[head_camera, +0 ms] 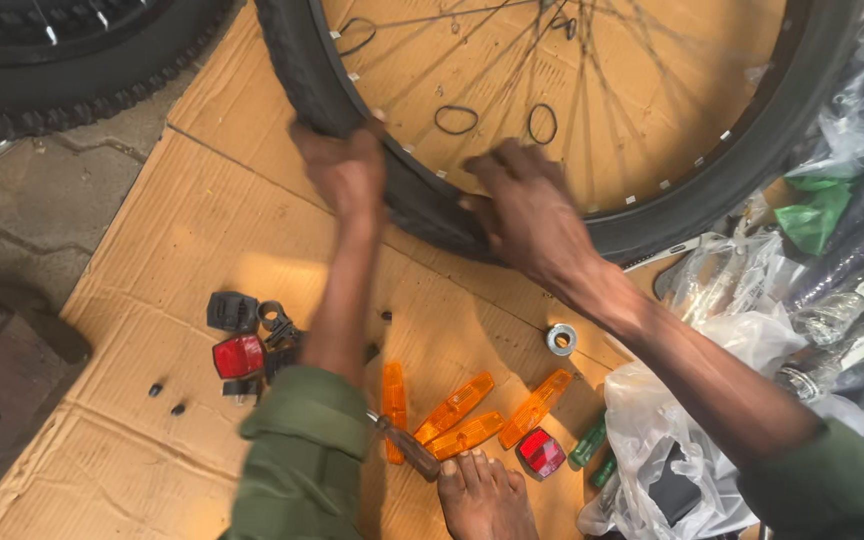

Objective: The person installs a bicycle tire onto a wheel rim. They place the inner tube inside the tire, then use tire levers to mount the tire bead onto the rim, working around the circumference until the tire is fully seated.

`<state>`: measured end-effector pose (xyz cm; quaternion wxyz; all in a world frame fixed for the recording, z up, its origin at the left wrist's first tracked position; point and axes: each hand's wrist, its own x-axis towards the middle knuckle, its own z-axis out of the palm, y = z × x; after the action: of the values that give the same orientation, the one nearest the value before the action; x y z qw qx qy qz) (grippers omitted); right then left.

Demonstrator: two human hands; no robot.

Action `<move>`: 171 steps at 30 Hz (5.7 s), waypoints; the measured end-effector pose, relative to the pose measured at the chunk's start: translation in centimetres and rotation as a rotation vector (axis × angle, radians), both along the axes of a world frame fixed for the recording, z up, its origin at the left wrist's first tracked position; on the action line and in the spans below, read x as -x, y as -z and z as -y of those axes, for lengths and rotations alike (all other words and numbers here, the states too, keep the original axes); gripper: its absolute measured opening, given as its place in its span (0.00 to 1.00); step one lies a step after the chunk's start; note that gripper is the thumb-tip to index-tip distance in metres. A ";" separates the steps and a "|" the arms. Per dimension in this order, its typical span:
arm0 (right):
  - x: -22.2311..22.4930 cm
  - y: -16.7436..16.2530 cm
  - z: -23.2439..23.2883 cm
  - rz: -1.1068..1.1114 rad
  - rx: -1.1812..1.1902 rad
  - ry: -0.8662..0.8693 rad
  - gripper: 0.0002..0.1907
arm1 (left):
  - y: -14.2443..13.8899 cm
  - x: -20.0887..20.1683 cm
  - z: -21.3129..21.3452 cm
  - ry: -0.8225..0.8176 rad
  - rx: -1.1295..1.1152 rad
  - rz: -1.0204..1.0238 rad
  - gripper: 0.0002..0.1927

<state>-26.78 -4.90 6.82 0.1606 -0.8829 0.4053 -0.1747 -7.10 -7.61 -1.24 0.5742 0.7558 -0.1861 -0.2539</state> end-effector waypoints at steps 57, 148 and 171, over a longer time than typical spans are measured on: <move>-0.4 0.1 5.9 -0.098 -1.138 0.102 0.25 | -0.7 0.2 -2.6 0.183 0.352 -0.796 0.40; 1.7 -0.5 0.6 -0.260 -0.482 0.022 0.39 | -1.3 6.6 -4.2 -0.021 0.036 -0.486 0.44; -1.3 2.0 -11.2 -0.182 -0.632 -0.160 0.10 | -1.5 1.3 -3.0 0.196 0.148 -0.473 0.49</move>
<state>-25.48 6.32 4.86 0.4027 -0.8303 0.3816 0.0524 -8.35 -4.60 0.23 0.6282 0.6096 -0.1373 -0.4636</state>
